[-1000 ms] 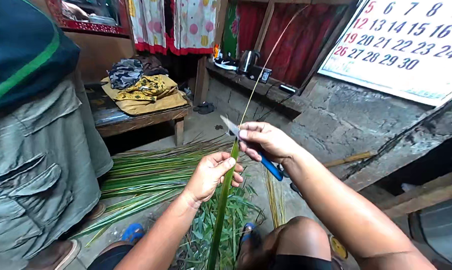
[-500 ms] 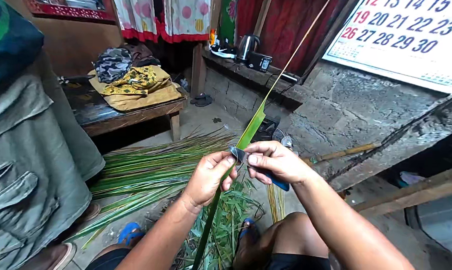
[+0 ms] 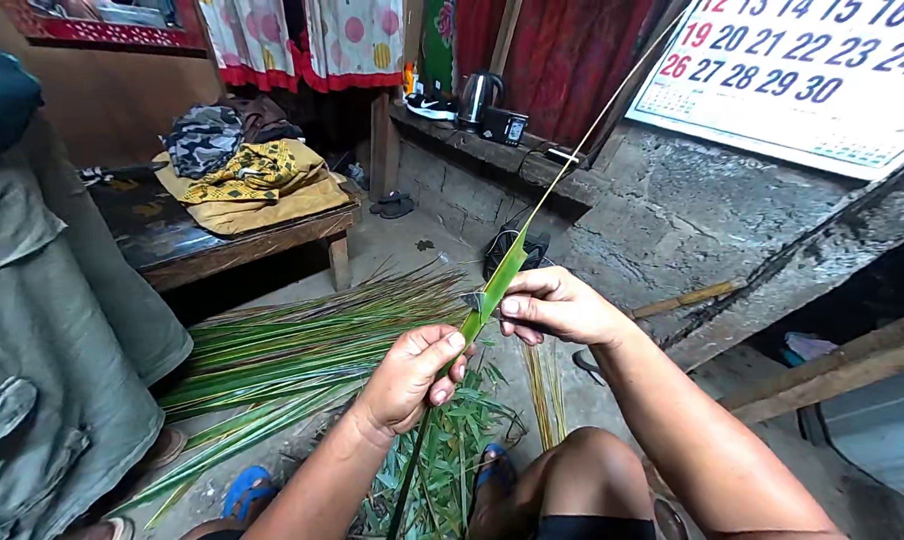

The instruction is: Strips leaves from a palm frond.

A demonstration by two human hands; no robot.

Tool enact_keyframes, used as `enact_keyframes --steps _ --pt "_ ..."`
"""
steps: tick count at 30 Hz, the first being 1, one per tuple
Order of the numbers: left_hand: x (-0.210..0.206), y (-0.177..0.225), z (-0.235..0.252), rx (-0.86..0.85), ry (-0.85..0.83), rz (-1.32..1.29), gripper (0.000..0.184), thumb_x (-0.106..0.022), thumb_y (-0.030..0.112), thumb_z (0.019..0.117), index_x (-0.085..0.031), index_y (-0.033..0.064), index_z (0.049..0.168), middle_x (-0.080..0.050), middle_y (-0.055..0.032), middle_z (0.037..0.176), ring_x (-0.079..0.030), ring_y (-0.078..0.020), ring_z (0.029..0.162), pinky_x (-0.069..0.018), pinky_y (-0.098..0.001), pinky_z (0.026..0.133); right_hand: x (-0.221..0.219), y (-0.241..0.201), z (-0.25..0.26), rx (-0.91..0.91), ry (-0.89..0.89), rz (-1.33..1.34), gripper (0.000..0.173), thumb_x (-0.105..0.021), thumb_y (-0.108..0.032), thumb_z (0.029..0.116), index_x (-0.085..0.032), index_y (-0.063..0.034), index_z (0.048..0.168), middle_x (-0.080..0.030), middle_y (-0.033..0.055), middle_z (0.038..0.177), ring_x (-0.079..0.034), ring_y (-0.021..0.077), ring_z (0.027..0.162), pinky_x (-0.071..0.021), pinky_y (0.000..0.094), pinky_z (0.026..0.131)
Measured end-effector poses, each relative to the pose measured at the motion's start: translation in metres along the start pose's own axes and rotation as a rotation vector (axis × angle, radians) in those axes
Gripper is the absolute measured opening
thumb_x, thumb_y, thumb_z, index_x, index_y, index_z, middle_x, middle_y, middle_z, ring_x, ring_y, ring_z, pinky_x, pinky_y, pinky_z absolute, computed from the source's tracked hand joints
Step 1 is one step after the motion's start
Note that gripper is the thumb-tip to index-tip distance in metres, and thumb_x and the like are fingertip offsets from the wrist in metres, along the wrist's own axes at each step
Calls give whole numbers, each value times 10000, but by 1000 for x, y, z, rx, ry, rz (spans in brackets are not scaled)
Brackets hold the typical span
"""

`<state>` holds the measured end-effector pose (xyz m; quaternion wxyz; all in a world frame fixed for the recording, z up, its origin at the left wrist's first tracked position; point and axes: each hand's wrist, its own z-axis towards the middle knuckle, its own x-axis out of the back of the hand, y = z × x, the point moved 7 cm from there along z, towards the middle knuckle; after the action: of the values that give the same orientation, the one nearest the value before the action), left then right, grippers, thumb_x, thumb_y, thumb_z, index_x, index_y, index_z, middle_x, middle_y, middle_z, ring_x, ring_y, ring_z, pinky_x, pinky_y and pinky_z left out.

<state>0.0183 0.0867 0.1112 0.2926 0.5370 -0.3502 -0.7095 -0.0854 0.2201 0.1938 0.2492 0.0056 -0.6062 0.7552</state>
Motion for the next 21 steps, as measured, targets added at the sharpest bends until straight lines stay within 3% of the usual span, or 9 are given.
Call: enact_keyframes --steps 6,9,12,15,18,21 --pt "2 4 0 -23 14 21 227 -488 138 1070 -672 32 990 -632 -21 714 -550 -36 504 -481 -161 475 12 -21 10 13 47 -109 250 -563 -148 1056 -683 -21 1236 -715 80 797 -595 74 538 -513 207 492" --pt "3 6 0 -31 14 20 224 -494 137 1068 -680 31 998 -639 -24 712 -551 -35 501 -480 -159 473 28 -42 16 39 109 -150 293 -552 -160 1057 -657 -57 1311 -706 86 780 -588 90 517 -517 225 476" --pt "3 10 -2 -40 9 32 227 -496 135 1065 -682 31 987 -648 -24 715 -560 -35 498 -482 -157 466 49 -64 18 55 289 -126 316 -537 -154 1054 -642 -100 1346 -706 67 792 -577 83 494 -510 221 440" --pt "5 12 -4 -45 38 38 225 -502 127 1058 -688 29 980 -660 -36 732 -570 -45 502 -490 -165 463 67 -80 11 70 505 -60 368 -471 -209 1085 -540 -179 1446 -680 49 815 -544 62 476 -477 194 410" --pt "6 15 -4 -65 52 72 238 -475 135 1074 -676 22 1014 -662 -39 769 -586 -56 539 -509 -176 494 50 -67 8 -44 429 -27 462 -543 -285 1031 -493 -254 1489 -659 60 744 -566 112 455 -517 259 410" --pt "6 16 -3 -89 80 147 238 -464 121 1083 -667 3 1042 -679 -55 799 -617 -80 571 -540 -199 523 5 -32 6 -155 222 70 500 -595 -229 1017 -489 -184 1503 -693 66 800 -614 104 523 -544 247 470"
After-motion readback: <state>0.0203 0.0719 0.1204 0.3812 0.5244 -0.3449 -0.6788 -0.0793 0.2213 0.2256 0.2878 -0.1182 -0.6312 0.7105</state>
